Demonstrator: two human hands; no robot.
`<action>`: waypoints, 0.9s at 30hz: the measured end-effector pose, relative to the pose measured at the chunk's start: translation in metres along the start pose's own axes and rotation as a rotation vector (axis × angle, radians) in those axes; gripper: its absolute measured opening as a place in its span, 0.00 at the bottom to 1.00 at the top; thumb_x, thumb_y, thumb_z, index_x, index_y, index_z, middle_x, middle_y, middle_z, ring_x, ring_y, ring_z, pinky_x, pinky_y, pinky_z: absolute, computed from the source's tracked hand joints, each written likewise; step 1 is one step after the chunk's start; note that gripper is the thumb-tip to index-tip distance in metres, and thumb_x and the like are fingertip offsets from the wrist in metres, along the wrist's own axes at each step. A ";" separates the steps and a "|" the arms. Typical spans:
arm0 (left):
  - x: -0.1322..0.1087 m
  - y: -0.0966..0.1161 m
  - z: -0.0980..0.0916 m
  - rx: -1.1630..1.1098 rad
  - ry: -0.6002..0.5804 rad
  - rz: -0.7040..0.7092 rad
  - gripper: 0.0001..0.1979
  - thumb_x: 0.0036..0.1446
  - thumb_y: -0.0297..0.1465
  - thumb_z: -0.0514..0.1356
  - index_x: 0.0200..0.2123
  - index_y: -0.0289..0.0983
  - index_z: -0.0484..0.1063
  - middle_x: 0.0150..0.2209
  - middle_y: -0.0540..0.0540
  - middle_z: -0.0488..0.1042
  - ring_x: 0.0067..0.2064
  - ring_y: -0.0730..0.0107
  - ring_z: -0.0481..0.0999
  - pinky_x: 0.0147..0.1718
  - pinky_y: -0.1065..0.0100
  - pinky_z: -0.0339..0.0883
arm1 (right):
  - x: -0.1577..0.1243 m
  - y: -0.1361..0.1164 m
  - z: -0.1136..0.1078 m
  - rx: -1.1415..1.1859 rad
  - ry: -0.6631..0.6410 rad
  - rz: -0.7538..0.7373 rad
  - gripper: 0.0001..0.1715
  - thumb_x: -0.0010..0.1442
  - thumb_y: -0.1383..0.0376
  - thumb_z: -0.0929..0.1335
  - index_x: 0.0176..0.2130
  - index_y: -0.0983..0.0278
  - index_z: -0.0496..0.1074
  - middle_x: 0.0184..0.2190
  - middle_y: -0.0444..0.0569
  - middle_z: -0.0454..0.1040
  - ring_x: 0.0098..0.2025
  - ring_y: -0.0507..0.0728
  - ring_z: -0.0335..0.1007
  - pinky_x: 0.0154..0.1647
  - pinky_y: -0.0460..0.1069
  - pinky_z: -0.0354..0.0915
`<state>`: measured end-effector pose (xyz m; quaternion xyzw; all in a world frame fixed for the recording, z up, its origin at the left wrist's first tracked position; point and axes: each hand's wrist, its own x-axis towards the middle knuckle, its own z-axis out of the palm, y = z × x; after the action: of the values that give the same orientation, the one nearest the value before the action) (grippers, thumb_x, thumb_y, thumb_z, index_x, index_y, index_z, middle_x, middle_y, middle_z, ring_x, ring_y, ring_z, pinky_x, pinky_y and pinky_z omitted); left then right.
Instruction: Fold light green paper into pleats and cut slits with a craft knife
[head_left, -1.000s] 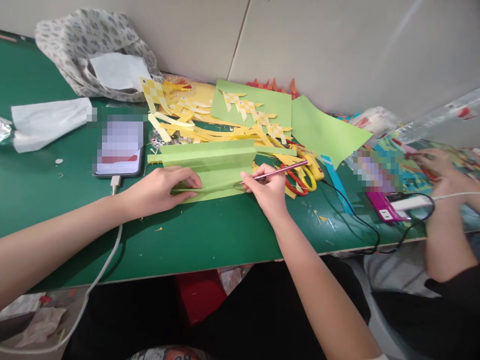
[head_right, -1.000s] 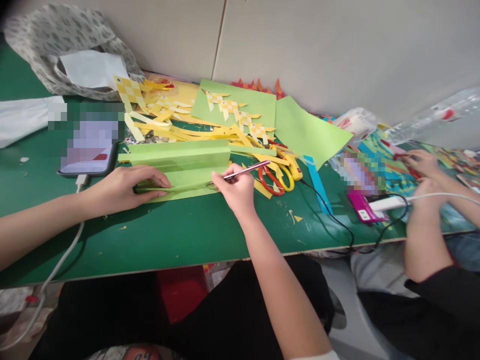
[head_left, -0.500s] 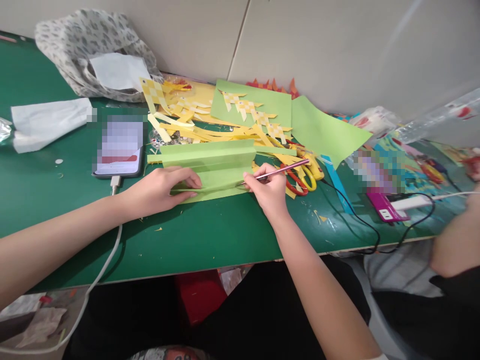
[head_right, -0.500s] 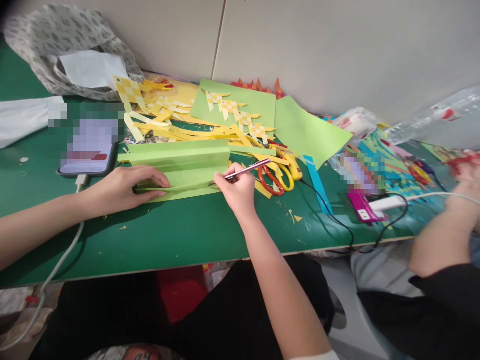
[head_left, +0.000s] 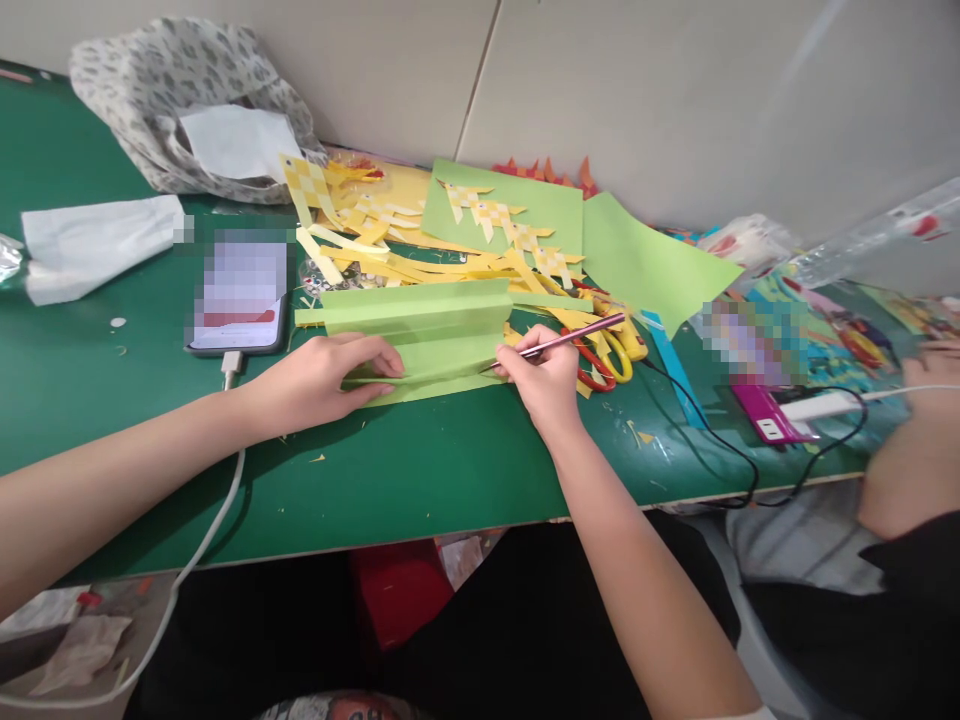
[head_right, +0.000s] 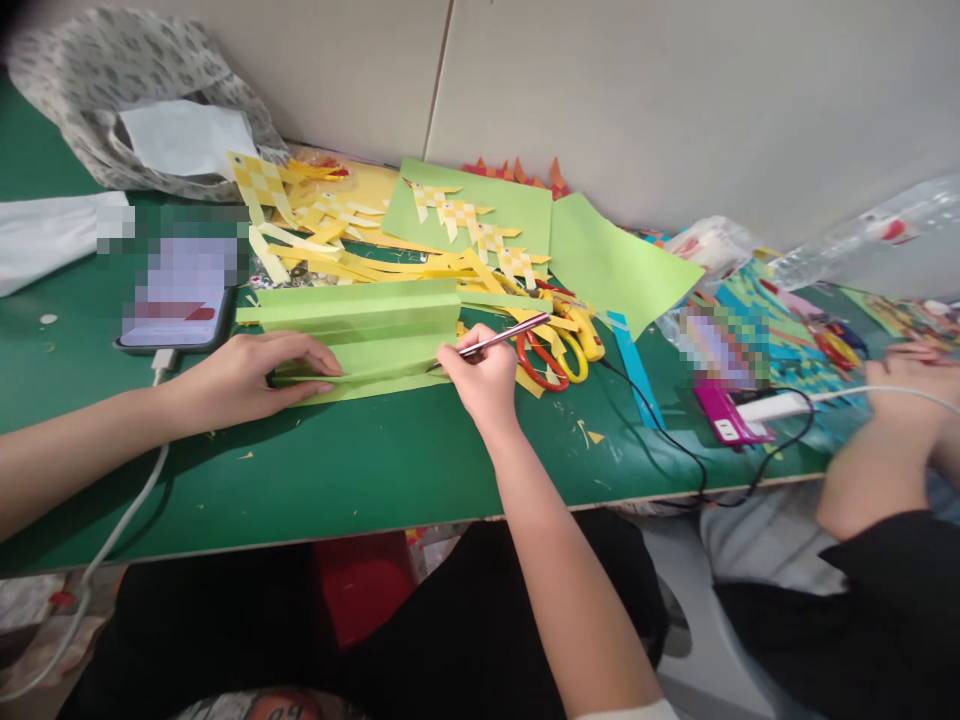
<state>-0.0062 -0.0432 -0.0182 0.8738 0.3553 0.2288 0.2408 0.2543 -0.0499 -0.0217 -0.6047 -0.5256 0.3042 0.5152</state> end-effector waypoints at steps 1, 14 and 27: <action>0.000 0.000 0.000 0.003 -0.001 -0.004 0.08 0.59 0.36 0.57 0.40 0.38 0.69 0.38 0.48 0.77 0.38 0.68 0.77 0.40 0.70 0.71 | 0.000 0.000 0.000 -0.006 -0.019 0.000 0.14 0.44 0.66 0.71 0.19 0.61 0.60 0.13 0.37 0.65 0.17 0.50 0.65 0.19 0.45 0.62; 0.000 -0.001 0.000 -0.013 0.003 -0.001 0.09 0.59 0.36 0.56 0.40 0.39 0.69 0.38 0.47 0.77 0.39 0.67 0.78 0.40 0.68 0.71 | 0.001 0.002 -0.001 -0.048 -0.036 -0.020 0.14 0.45 0.65 0.70 0.19 0.60 0.59 0.13 0.37 0.63 0.17 0.50 0.63 0.19 0.46 0.61; 0.000 0.000 0.000 0.002 -0.001 0.000 0.08 0.59 0.35 0.56 0.40 0.39 0.69 0.38 0.48 0.77 0.39 0.68 0.77 0.40 0.69 0.72 | 0.002 0.004 -0.001 -0.056 0.076 -0.049 0.13 0.44 0.69 0.69 0.19 0.60 0.59 0.13 0.35 0.60 0.18 0.50 0.63 0.22 0.46 0.62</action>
<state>-0.0064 -0.0433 -0.0183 0.8740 0.3557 0.2280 0.2399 0.2574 -0.0478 -0.0246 -0.6169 -0.5284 0.2535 0.5252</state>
